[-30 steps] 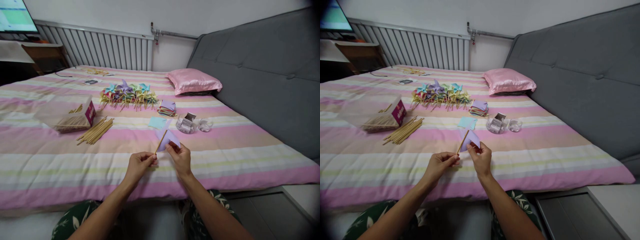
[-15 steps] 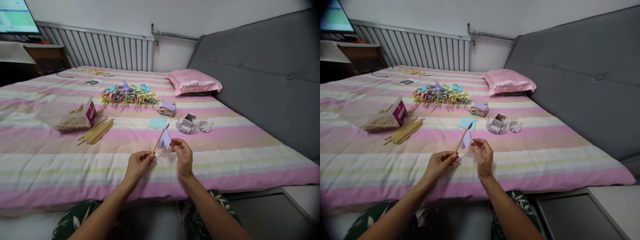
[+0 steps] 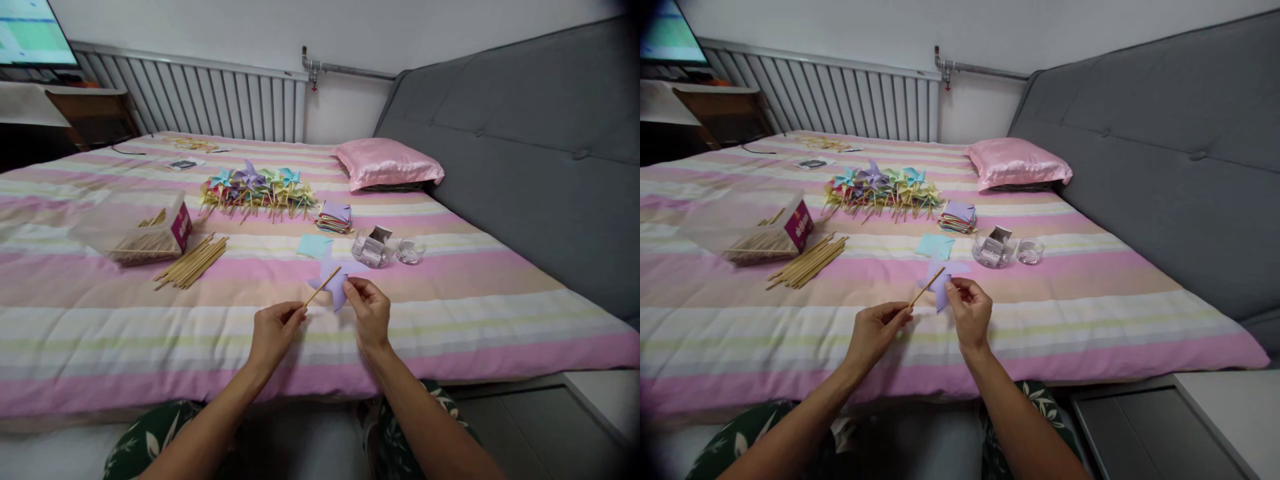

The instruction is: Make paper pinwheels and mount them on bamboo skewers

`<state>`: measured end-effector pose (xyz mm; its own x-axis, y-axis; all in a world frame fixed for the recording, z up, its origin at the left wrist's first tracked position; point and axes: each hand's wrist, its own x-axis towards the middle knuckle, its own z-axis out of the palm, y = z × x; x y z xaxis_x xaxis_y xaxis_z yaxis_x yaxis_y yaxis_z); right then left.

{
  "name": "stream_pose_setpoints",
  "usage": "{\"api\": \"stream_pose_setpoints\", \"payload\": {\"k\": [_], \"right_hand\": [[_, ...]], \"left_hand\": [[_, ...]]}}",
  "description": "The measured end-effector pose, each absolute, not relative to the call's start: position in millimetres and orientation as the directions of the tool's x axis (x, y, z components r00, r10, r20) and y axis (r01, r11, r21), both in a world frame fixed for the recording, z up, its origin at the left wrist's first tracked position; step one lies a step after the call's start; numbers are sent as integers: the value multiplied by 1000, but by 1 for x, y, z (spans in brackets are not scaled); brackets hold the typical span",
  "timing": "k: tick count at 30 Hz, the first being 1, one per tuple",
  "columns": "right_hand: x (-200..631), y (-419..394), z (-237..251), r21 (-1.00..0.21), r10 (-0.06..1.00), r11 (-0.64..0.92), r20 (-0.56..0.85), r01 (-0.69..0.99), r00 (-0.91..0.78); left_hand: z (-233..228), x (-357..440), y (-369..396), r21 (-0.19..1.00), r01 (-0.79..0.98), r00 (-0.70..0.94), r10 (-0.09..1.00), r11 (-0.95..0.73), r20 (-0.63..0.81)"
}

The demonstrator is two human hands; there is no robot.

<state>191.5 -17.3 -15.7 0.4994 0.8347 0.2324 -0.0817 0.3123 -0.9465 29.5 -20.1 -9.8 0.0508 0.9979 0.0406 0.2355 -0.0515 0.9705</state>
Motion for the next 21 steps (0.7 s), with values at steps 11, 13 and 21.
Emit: {"api": "stream_pose_setpoints", "payload": {"k": [11, 13, 21], "right_hand": [[187, -20, -16, -948, 860, 317, 271, -37, 432], [187, -22, -13, -941, 858, 335, 287, -39, 426], [188, -23, -8, -948, 853, 316, 260, -51, 453]], "left_hand": [[-8, 31, -19, 987, 160, 56, 998, 3, -12], [-9, 31, -18, 994, 96, 71, 996, 55, -61], [-4, 30, -19, 962, -142, 192, 960, 235, -206]]}}
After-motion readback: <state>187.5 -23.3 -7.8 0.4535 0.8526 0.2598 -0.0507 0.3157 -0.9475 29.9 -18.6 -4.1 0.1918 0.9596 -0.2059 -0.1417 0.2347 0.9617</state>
